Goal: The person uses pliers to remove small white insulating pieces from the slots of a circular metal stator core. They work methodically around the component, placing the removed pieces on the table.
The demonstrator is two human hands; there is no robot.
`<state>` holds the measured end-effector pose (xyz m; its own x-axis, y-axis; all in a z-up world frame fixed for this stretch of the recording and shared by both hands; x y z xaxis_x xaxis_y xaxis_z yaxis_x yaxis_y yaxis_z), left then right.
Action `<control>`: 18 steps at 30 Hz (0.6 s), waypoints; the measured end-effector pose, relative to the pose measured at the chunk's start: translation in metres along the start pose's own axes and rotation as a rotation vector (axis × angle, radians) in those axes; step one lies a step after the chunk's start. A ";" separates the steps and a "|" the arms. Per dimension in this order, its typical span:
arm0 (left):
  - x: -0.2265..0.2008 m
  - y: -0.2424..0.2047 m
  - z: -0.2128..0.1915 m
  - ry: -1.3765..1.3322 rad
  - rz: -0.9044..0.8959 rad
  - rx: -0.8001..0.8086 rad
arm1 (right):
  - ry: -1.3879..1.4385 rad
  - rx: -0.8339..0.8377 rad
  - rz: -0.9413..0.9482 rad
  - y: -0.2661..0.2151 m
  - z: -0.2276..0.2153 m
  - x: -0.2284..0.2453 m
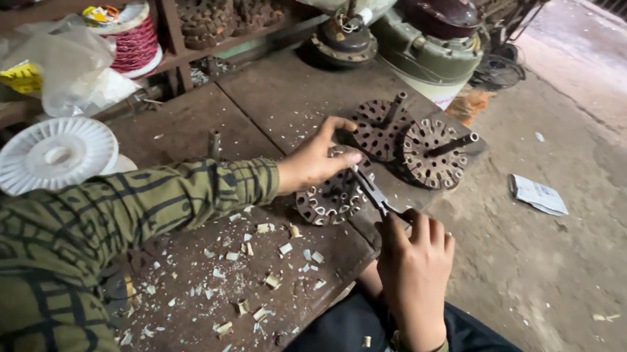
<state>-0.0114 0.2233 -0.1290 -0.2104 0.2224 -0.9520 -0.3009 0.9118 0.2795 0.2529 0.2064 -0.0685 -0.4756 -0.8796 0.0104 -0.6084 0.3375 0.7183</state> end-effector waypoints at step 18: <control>-0.003 0.020 0.008 0.366 0.108 -0.017 | 0.798 0.263 0.601 -0.010 0.045 -0.059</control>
<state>-0.0088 0.2438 -0.1212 -0.5591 0.1761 -0.8102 -0.2737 0.8832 0.3808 0.2589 0.2700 -0.1076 -0.2457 -0.4754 0.8448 -0.5745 0.7733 0.2681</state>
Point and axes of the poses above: each hand's wrist, its own y-axis towards the middle knuckle, its own z-axis out of the palm, x = y × z, the point moved 1 cm from there along y, towards the middle knuckle
